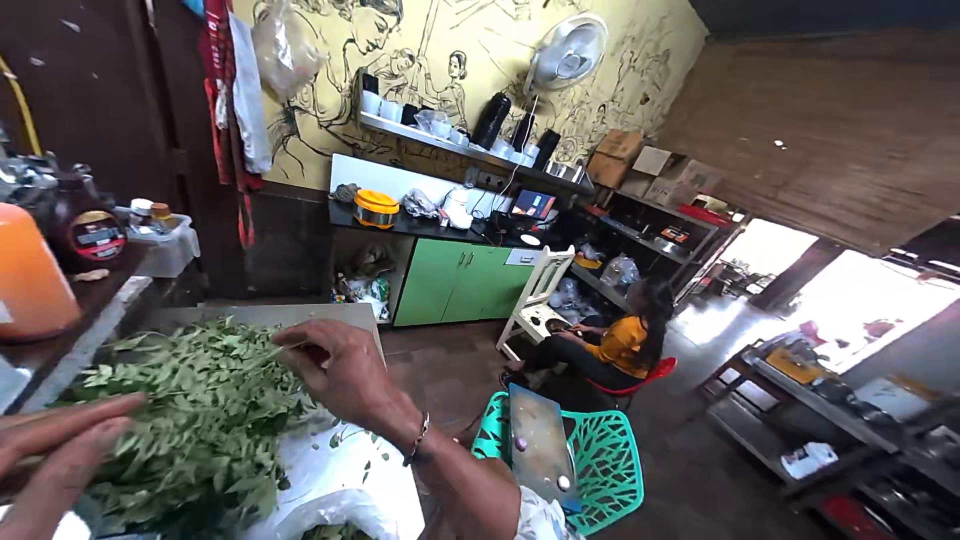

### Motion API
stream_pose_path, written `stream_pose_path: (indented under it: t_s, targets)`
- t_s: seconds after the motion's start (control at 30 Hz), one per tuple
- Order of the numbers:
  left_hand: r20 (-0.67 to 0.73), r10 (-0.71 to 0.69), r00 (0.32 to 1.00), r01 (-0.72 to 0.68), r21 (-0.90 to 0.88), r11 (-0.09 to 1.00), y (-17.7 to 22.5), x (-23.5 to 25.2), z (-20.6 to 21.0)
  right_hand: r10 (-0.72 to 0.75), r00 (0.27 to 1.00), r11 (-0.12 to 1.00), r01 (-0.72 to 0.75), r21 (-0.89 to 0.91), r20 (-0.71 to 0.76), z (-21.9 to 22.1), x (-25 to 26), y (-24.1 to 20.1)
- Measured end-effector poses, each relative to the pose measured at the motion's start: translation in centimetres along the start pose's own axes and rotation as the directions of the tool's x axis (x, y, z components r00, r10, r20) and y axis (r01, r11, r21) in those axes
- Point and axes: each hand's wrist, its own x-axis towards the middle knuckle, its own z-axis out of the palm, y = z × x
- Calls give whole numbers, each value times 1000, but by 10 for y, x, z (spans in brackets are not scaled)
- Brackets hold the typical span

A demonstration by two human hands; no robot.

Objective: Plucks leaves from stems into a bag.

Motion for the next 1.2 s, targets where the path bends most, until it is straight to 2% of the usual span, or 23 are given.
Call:
stream_pose_path:
  t_s: [0.03,0.1,0.2,0.5,0.67,0.9,1.0,1.1,1.2]
  targets:
    - [37,65,997,-66,51,997,-13,1,4,8,1000,998,-7,63,-16,3,-6,-7]
    - [82,156,984,-164,100,981,-13,2,18,25,997,989,-14,150,-76,10,-18,-20]
    - [112,183,977,-193,94,977,-13,0,36,57,990,976,-29,218,-128,24,-35,-37]
    - [240,-23,970,2,87,996,-23,-3,34,206,972,919,-153,362,-111,52,-56,-44]
    - [184,-39,982,33,37,999,-22,-2,30,182,976,913,-124,389,-116,57,-54,-49]
    - [209,-88,974,100,-46,994,-31,-2,28,271,959,906,-225,358,-83,59,-56,-50]
    - [165,-49,985,56,-40,998,-34,-2,31,254,964,925,-219,312,-76,57,-56,-52]
    - [91,19,996,-20,7,1000,-33,0,34,220,975,956,-216,200,2,56,-54,-52]
    - [9,100,995,-101,15,995,-35,1,35,133,987,960,-150,237,88,58,-56,-55]
